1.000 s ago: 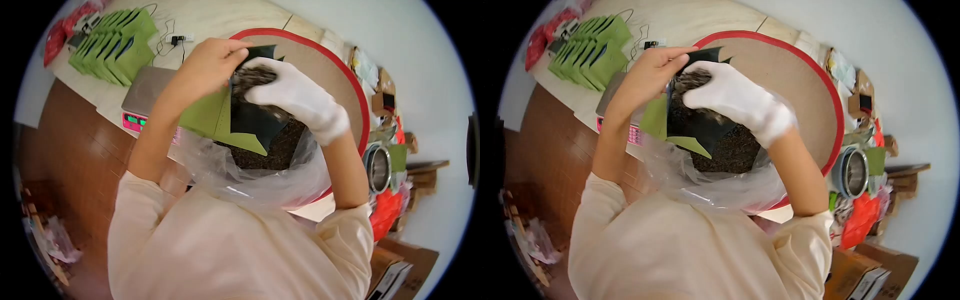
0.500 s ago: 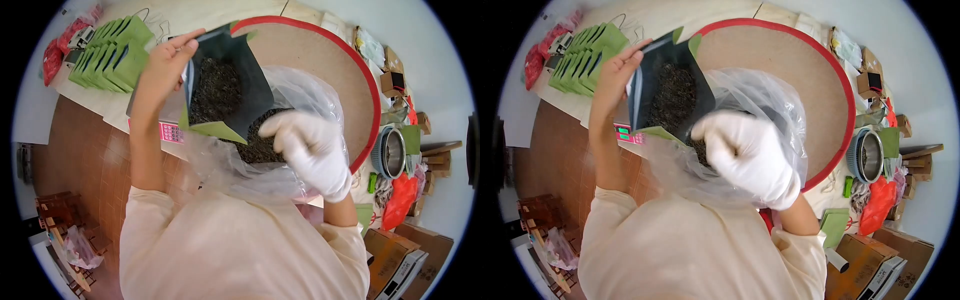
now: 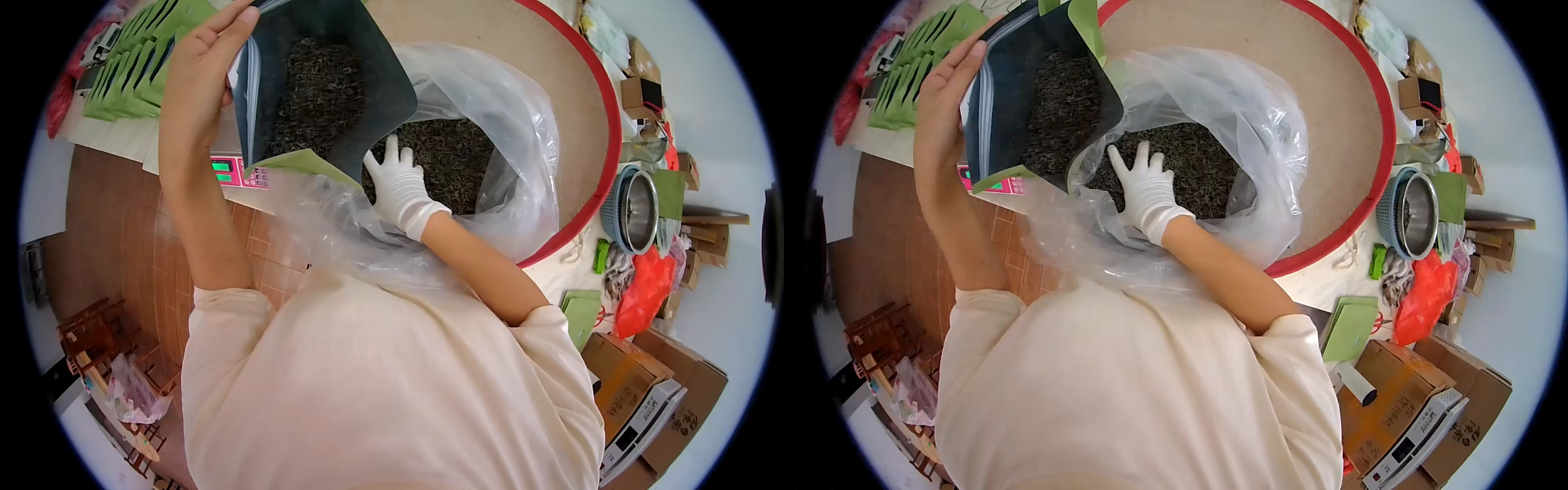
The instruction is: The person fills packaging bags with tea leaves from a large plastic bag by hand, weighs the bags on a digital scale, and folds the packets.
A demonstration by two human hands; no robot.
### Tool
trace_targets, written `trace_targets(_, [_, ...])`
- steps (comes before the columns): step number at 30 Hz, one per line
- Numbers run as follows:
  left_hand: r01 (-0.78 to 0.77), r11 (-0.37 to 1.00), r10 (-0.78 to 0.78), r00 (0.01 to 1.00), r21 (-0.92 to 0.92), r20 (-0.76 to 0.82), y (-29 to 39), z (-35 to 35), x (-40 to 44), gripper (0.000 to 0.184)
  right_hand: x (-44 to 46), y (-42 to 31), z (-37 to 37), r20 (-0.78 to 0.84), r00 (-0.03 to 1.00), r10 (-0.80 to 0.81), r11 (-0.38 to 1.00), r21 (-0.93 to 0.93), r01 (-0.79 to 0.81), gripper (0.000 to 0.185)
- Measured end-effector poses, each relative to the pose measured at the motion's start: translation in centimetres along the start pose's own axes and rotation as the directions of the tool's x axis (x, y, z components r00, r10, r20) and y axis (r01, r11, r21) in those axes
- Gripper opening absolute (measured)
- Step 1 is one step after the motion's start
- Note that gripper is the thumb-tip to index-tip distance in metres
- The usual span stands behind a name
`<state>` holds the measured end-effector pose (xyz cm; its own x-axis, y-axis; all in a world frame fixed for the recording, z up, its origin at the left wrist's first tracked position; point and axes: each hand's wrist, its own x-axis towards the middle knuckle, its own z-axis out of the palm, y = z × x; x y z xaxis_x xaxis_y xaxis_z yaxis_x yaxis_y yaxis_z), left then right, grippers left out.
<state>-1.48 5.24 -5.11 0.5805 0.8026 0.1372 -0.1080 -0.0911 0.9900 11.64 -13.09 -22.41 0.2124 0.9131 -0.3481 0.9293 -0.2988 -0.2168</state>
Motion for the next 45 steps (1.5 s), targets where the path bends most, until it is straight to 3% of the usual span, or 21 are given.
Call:
trace_targets(4, [0.035,0.999,-0.033,0.997,-0.033,0.069,-0.4,0.1,0.1,0.033,-1.0,-0.2,0.1,-0.076,0.994,-0.077,0.997,-0.035,0.075,0.086])
trace_targets(6, [0.037,0.999,-0.035,0.997,-0.025,0.063,-0.2,0.1,0.0,0.034,-1.4,0.1,-0.4,0.038,0.984,-0.173,0.984,0.038,0.171,0.057])
trace_targets(9, [0.030,0.999,-0.031,0.998,0.018,0.053,0.0,-0.2,-0.1,0.034,-1.3,0.0,-1.0,0.177,0.964,-0.196,0.981,0.037,0.192,0.040])
trace_targets(10, [0.026,0.998,-0.029,0.998,0.051,0.057,0.0,-0.4,-0.1,0.035,-2.0,0.1,-1.0,0.084,0.979,-0.184,0.980,0.093,0.176,0.037])
trace_targets(15, [0.036,0.998,-0.039,0.998,0.052,0.058,0.2,-0.7,-0.8,0.035,-2.5,2.3,-2.3,-0.051,0.996,-0.068,0.902,0.423,0.083,0.031])
trace_targets(19, [-0.140,0.977,0.143,0.990,0.163,-0.009,0.1,0.2,-0.4,0.036,-3.8,4.4,-5.8,-0.222,0.975,-0.017,0.689,0.704,0.172,0.040])
trace_targets(20, [-0.047,0.981,0.044,0.999,0.190,0.017,0.0,-0.1,-0.3,0.037,-4.7,4.5,-7.9,-0.158,0.987,-0.041,0.599,0.786,0.151,0.039])
trace_targets(21, [-0.054,0.978,0.049,0.998,0.199,0.030,0.0,0.1,-0.1,0.037,-5.5,4.8,-9.5,-0.194,0.977,-0.089,0.541,0.814,0.211,0.035])
trace_targets(23, [-0.069,0.974,0.058,0.997,0.216,0.056,-0.1,0.4,0.3,0.036,-7.5,4.6,-14.1,-0.054,0.990,-0.129,0.434,0.895,0.105,0.030])
trace_targets(25, [0.058,0.901,-0.095,0.993,0.430,0.064,2.1,2.1,-0.2,0.035,-8.8,4.1,-17.3,-0.039,0.993,-0.110,0.358,0.931,0.077,0.029])
trace_targets(26, [-0.012,0.906,-0.014,0.998,0.423,0.059,1.6,3.0,0.0,0.034,-9.3,3.9,-18.7,0.037,0.997,-0.065,0.341,0.940,-0.012,0.029])
trace_targets(27, [-0.022,0.912,0.006,0.999,0.410,0.041,1.3,3.5,0.1,0.034,-9.1,3.8,-19.6,0.030,0.997,-0.074,0.367,0.930,-0.001,0.029])
trace_targets(29, [0.008,0.924,-0.054,0.993,0.383,0.108,1.3,4.5,0.3,0.034,-8.6,3.3,-21.0,-0.065,0.985,-0.161,0.217,0.971,0.100,0.028])
trace_targets(31, [-0.004,0.920,-0.042,0.993,0.392,0.108,1.9,5.4,0.2,0.034,-7.4,1.5,-22.6,-0.147,0.978,-0.148,0.354,0.915,0.192,0.031])
trace_targets(35, [-0.024,0.910,-0.037,0.990,0.415,0.139,1.8,6.0,0.3,0.035,-1.9,-1.0,-21.8,-0.167,0.959,-0.230,0.341,0.909,0.240,0.039])
trace_targets(37, [0.008,0.926,-0.035,0.997,0.377,0.066,1.9,5.3,0.4,0.035,1.0,-0.8,-19.9,-0.324,0.895,-0.307,0.676,0.588,0.444,0.071])
trace_targets(39, [-0.037,0.922,0.012,0.998,0.385,0.066,1.7,3.7,0.4,0.034,1.1,-0.8,-18.4,-0.399,0.856,-0.328,0.782,0.393,0.483,0.069])
trace_targets(40, [-0.020,0.926,0.015,1.000,0.376,0.016,1.5,3.0,0.3,0.034,-0.3,-1.2,-18.7,-0.482,0.819,-0.311,0.796,0.339,0.502,0.048])
trace_targets(42, [0.087,0.931,-0.068,0.996,0.354,-0.066,2.0,1.3,-0.1,0.033,-2.5,-0.8,-19.4,-0.598,0.765,-0.239,0.705,0.435,0.560,0.039])
trace_targets(43, [0.096,0.930,-0.072,0.994,0.355,-0.079,0.6,-0.3,0.5,0.033,-4.3,-1.1,-19.9,-0.641,0.761,-0.099,0.644,0.542,0.540,0.032])
trace_targets(45, [-0.032,0.999,0.037,0.981,0.026,-0.192,-1.7,-3.9,2.1,0.033,-8.4,-1.9,-20.6,-0.615,0.757,0.219,0.491,0.740,0.459,0.026])
